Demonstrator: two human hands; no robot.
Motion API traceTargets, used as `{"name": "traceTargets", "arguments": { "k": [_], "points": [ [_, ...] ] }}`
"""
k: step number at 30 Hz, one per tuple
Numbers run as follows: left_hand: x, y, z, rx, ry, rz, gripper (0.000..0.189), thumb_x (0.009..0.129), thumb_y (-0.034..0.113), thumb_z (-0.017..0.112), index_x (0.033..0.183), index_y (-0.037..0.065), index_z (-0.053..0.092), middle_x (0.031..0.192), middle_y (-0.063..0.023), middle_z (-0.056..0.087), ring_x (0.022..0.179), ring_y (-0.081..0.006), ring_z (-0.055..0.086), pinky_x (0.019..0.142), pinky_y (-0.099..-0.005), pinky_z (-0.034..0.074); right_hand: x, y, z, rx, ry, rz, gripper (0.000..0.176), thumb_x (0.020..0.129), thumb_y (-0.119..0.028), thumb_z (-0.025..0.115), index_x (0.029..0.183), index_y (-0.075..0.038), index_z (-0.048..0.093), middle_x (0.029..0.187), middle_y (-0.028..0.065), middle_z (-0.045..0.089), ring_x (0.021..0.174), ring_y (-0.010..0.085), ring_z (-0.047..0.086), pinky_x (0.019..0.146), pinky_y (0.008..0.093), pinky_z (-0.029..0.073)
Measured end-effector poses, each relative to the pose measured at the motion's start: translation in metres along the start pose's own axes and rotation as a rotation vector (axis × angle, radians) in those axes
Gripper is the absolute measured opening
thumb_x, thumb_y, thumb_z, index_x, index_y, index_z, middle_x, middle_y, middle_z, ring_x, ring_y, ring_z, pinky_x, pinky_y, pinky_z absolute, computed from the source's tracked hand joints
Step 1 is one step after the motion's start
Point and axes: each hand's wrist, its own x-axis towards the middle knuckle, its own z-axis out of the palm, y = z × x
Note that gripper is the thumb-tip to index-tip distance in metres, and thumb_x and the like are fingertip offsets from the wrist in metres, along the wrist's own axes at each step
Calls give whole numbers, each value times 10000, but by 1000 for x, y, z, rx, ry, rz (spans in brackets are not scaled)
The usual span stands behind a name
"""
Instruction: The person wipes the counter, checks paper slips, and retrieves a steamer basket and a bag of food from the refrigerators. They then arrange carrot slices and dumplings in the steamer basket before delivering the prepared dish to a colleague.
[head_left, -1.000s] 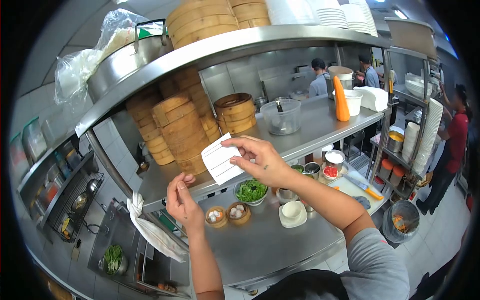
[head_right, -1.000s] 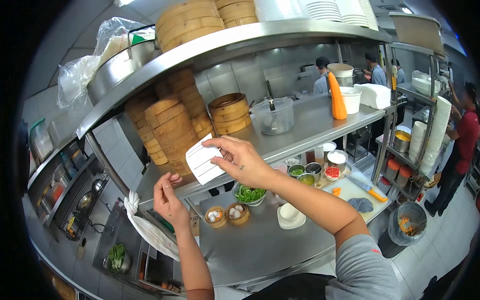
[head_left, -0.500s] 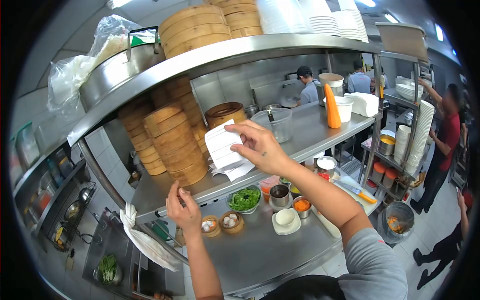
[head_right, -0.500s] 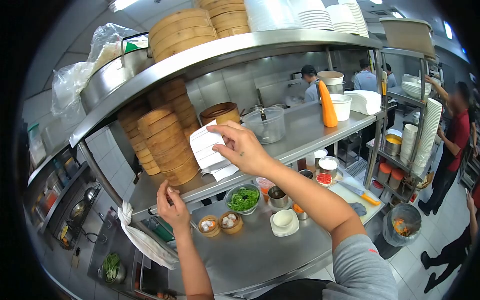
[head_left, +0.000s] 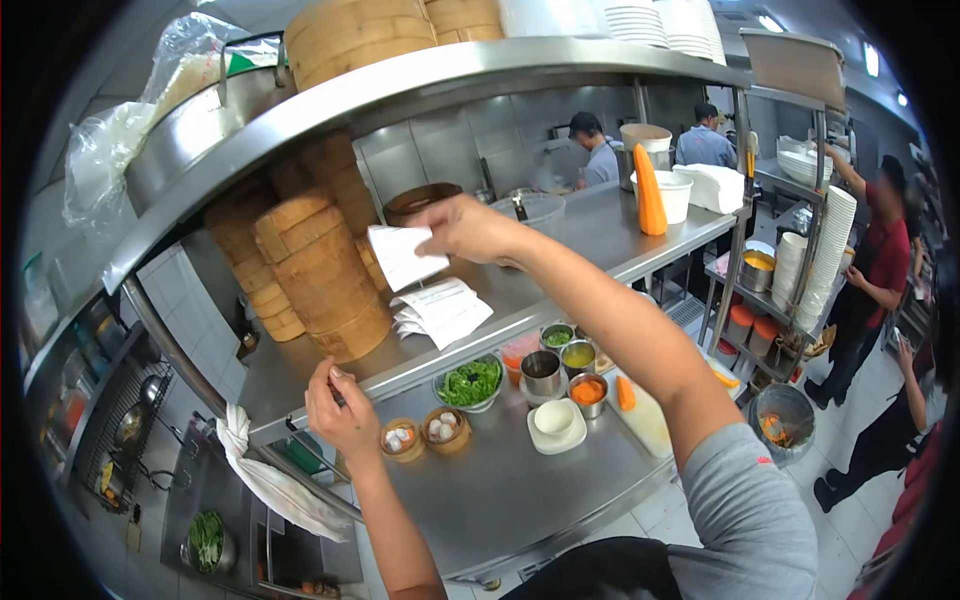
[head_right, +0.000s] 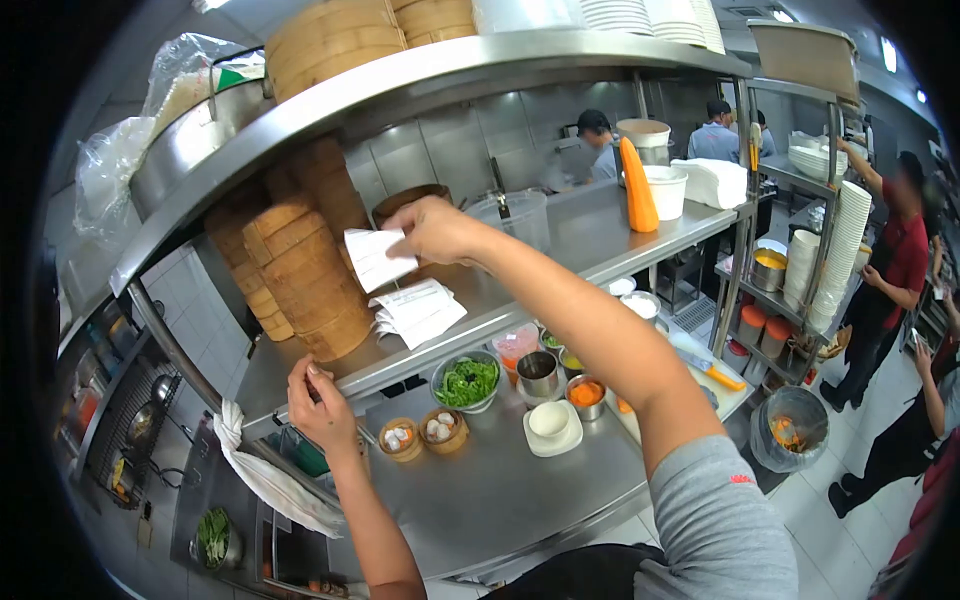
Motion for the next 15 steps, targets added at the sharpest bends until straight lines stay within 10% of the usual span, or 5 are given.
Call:
{"name": "traceTargets", "arguments": {
  "k": [4,9,12,13,15],
  "points": [
    [-1,-3,1,-39,4,-30,134,924,29,572,1003,-14,670,713,-103,659,641,-238,610,598,-368,473,-20,23,-3,-146,-204,177,467,812,-156,781,1219,31,649,987,133,708,783,192,677,750,334,574],
    [1,3,-8,-66,-68,-204,175,966,67,558,1070,-17,670,759,-107,680,692,-183,646,619,-304,510,-107,-4,-20,-672,223,-222,415,911,-257,698,1243,-18,624,1152,136,637,963,165,642,792,323,525],
    [-4,-10,-9,-209,-48,-262,196,1003,105,551,1101,-16,670,809,-93,686,725,-144,630,648,-286,523,-217,-25,-38,-287,-45,98,336,928,-183,670,1219,-20,628,1159,140,659,1001,166,645,800,334,526],
    [-5,-10,-10,-204,-44,-262,202,1011,118,551,1103,-16,671,814,-92,683,736,-142,628,661,-284,525,-256,-6,-52,-318,-266,-170,303,951,-138,635,1227,-15,624,1169,133,669,1035,168,647,804,321,529],
    [-5,-8,-10,-150,-37,-242,215,1020,137,555,1111,-18,674,819,-90,677,749,-140,623,685,-283,527,-343,30,-49,232,-468,375,309,986,-217,614,1235,-34,627,1150,84,674,998,168,651,822,295,528]
  ]
}}
